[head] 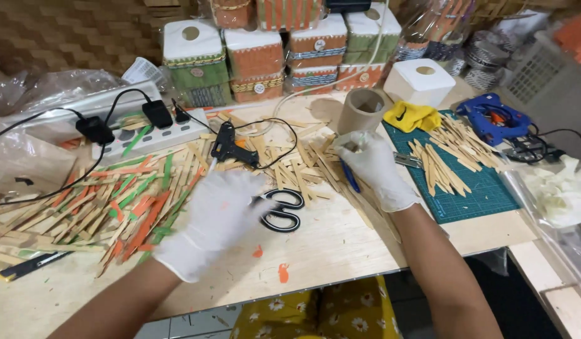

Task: Preparing and assembling popsicle sticks using scissors and a hot glue gun for a craft project

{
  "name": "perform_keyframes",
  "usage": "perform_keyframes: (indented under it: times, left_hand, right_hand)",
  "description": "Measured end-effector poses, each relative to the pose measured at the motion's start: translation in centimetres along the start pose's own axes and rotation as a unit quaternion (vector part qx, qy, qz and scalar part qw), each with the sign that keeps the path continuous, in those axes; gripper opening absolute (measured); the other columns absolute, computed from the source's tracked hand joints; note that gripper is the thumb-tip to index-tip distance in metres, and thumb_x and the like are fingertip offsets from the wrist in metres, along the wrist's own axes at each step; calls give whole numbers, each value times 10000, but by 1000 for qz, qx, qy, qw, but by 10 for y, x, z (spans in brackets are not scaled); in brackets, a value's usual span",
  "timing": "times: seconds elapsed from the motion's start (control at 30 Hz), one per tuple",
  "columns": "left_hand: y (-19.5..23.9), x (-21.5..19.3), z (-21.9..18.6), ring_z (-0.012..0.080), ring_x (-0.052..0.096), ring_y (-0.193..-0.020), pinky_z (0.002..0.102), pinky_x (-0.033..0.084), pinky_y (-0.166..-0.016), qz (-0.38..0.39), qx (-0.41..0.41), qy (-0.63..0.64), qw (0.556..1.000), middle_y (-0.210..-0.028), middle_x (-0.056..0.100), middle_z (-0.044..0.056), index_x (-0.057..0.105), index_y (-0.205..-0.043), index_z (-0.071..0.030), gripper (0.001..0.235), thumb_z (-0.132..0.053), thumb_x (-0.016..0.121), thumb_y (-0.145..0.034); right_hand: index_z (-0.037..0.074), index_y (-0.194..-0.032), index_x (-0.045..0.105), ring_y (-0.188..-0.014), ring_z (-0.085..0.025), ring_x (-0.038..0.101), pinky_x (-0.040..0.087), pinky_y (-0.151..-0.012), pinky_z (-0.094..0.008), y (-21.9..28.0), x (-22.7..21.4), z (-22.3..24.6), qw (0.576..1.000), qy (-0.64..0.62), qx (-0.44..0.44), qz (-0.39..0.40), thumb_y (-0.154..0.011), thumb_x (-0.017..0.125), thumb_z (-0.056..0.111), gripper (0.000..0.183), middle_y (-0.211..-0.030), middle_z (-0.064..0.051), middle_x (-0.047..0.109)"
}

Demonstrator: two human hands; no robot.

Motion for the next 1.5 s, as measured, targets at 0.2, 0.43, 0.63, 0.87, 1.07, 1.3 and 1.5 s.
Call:
perform_keyframes:
  times: [0.2, 0.43, 0.63, 0.87, 1.07, 1.3, 1.5]
  left_hand:
    - [7, -7, -159, 215, 599, -641, 351, 440, -576, -61, 402, 301, 863, -772, 671, 35, 598, -969, -165, 342, -441, 432, -1083]
    - [-3, 7, -205, 268, 596, -817, 417, 396, -739, -140, 424, 398, 801, -927, 638, 45, 649, -1092, -162, 375, -457, 430, -1023]
    - [-12, 11, -200, 327, 584, -853, 476, 399, -728, -39, 394, 461, 794, -994, 669, 109, 643, -1164, -98, 406, -392, 404, -1018]
    - [-10, 13, -202, 322, 602, -831, 464, 392, -730, -31, 390, 462, 796, -912, 663, 84, 637, -971, -119, 315, -382, 467, -1000]
    - [-8, 15, -204, 309, 584, -798, 458, 388, -708, -52, 391, 456, 797, -854, 638, 69, 628, -898, -132, 326, -390, 469, -1015]
    - [-6, 19, -205, 316, 580, -765, 470, 386, -689, -62, 384, 457, 800, -866, 636, 81, 611, -895, -126, 325, -386, 455, -1012]
    - [-7, 18, -203, 304, 591, -818, 457, 382, -707, -54, 392, 460, 795, -886, 641, 71, 638, -917, -132, 335, -383, 444, -1025]
  right_hand:
    - [227, -1013, 830, -836, -315, 660, 502, -721, -442, 9, 13, 20, 996, 25, -72, 51, -832, 770, 275, 196, -850, -114, 741]
    - [167, -708, 676, -661, -327, 617, 434, -549, -437, 3, 8, -37, 941, 309, -87, -112, -885, 704, 707, 569, -681, -106, 625]
    - [217, -860, 710, -807, -322, 630, 441, -638, -433, 0, 20, -48, 959, 280, -44, -10, -842, 693, 650, 434, -819, -96, 673]
    - [185, -972, 716, -865, -348, 535, 410, -729, -481, 8, 44, -5, 970, 165, -153, 95, -936, 643, 448, 276, -815, -135, 590]
    - [217, -957, 781, -869, -349, 593, 452, -783, -471, 15, 50, 6, 981, 112, -119, 101, -864, 739, 541, 340, -842, -125, 681]
    - [237, -730, 725, -893, -188, 605, 380, -936, -361, 20, 39, 28, 973, -23, -84, 216, -726, 892, 422, 249, -831, 66, 708]
    - [226, -880, 760, -886, -302, 560, 370, -892, -426, 16, 48, 1, 978, 100, -123, 134, -922, 665, 509, 300, -807, -57, 658]
Point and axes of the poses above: each hand's wrist, its own y-axis away from the middle knuckle, its own x-axis out of the palm, z = x × y, the point moved 3 cm from there along -y, towards the middle knuckle
